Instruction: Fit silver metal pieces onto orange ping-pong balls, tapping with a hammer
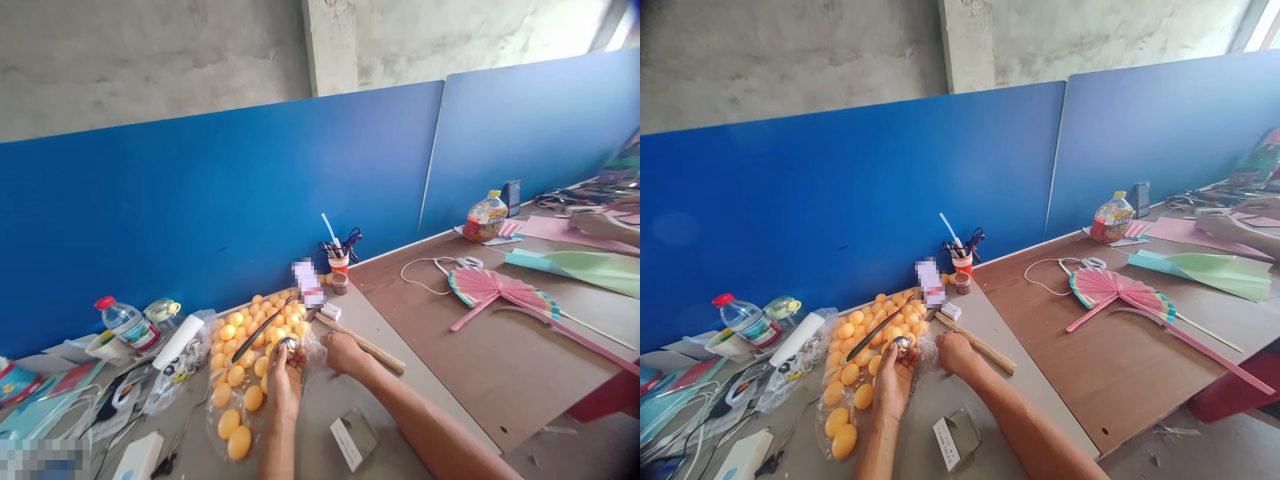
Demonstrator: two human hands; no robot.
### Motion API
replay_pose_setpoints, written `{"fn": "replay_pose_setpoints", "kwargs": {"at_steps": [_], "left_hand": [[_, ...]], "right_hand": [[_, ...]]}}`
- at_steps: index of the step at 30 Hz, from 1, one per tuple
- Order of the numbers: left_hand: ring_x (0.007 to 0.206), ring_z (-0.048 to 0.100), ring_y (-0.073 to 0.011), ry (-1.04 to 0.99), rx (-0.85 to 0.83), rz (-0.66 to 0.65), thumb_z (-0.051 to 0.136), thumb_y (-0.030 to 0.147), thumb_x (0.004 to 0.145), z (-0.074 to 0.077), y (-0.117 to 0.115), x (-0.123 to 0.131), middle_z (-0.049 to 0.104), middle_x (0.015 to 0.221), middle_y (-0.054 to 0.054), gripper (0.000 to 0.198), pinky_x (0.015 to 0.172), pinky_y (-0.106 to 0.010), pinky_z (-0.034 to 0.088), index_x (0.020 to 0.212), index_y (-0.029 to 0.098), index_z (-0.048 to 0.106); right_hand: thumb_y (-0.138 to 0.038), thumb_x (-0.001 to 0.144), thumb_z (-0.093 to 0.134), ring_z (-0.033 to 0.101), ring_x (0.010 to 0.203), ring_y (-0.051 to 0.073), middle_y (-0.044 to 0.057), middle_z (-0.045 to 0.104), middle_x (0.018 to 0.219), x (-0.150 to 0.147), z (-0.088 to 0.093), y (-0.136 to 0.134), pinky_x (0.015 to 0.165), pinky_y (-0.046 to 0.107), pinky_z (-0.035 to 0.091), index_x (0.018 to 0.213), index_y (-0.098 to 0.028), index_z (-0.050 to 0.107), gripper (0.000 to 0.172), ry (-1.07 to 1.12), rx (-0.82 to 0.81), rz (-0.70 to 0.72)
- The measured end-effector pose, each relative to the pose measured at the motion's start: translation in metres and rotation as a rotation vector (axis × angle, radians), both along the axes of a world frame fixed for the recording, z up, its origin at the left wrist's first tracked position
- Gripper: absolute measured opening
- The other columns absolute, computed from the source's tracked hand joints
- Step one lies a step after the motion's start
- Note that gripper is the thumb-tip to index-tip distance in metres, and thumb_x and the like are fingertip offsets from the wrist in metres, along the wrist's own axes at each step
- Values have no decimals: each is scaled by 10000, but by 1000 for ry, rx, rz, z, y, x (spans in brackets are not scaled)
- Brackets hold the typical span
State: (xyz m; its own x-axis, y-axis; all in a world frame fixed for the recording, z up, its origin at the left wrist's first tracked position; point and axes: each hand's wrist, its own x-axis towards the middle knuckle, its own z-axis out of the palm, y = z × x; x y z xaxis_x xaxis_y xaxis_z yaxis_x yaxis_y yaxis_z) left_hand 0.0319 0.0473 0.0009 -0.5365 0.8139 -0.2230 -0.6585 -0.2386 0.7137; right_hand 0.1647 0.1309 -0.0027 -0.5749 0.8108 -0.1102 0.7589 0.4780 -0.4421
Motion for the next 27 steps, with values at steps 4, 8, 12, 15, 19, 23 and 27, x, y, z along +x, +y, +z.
{"fn": "replay_pose_setpoints", "kwargs": {"at_steps": [4, 8, 12, 15, 19, 23, 27], "left_hand": [[685, 706, -194, -18, 16, -9, 846, 322, 614, -1, 1, 0, 726, 754, -46, 322, 700, -335, 572, 818, 173, 647], [736, 730, -217, -31, 32, -23, 830, 305, 618, 1, 1, 0, 747, 798, -65, 313, 756, -362, 575, 842, 176, 654], [773, 743, -221, -4, 69, -43, 851, 281, 592, 3, 0, 1, 761, 827, -57, 347, 790, -362, 573, 859, 186, 651], [791, 746, -215, 21, 86, -57, 867, 266, 592, 2, -1, 1, 765, 861, -50, 372, 811, -359, 572, 883, 186, 651], [770, 745, -214, 39, 75, -58, 875, 271, 586, 0, -1, 0, 757, 848, -45, 385, 795, -359, 576, 879, 183, 640], [757, 743, -202, 86, 74, -52, 877, 300, 587, 1, -1, 1, 754, 840, -39, 419, 793, -345, 573, 904, 186, 628], [757, 744, -196, 97, 75, -68, 873, 300, 604, 0, -1, 1, 755, 854, -30, 403, 796, -344, 575, 906, 185, 632]], "right_hand": [[14, 582, 654, 664, 787, 239, 80, 704, 828, 0, 1, 0, 701, 308, 481, 776, -173, 677, 270, -6, -2, 10], [15, 594, 655, 658, 778, 244, 103, 706, 837, 0, 1, -1, 695, 310, 471, 781, -161, 676, 258, 6, -5, 4], [-1, 641, 613, 652, 786, 226, 117, 703, 849, 1, 2, 1, 691, 286, 453, 808, -158, 675, 237, 51, 7, -33], [-22, 666, 581, 643, 808, 222, 130, 699, 889, 3, 5, 4, 664, 274, 421, 853, -146, 658, 237, 125, 17, -100], [-54, 709, 512, 592, 679, 162, 38, 654, 726, 5, 12, 11, 590, 241, 362, 801, -178, 593, 174, 315, -28, -275], [-138, 759, 485, 491, 517, 115, -45, 531, 543, 7, 18, 17, 544, 233, 339, 735, -200, 523, 77, 670, -129, -420], [-314, 760, 577, 382, 451, 90, -83, 439, 487, 6, 21, 17, 491, 233, 293, 740, -199, 547, 121, 1076, -314, -385]]}}
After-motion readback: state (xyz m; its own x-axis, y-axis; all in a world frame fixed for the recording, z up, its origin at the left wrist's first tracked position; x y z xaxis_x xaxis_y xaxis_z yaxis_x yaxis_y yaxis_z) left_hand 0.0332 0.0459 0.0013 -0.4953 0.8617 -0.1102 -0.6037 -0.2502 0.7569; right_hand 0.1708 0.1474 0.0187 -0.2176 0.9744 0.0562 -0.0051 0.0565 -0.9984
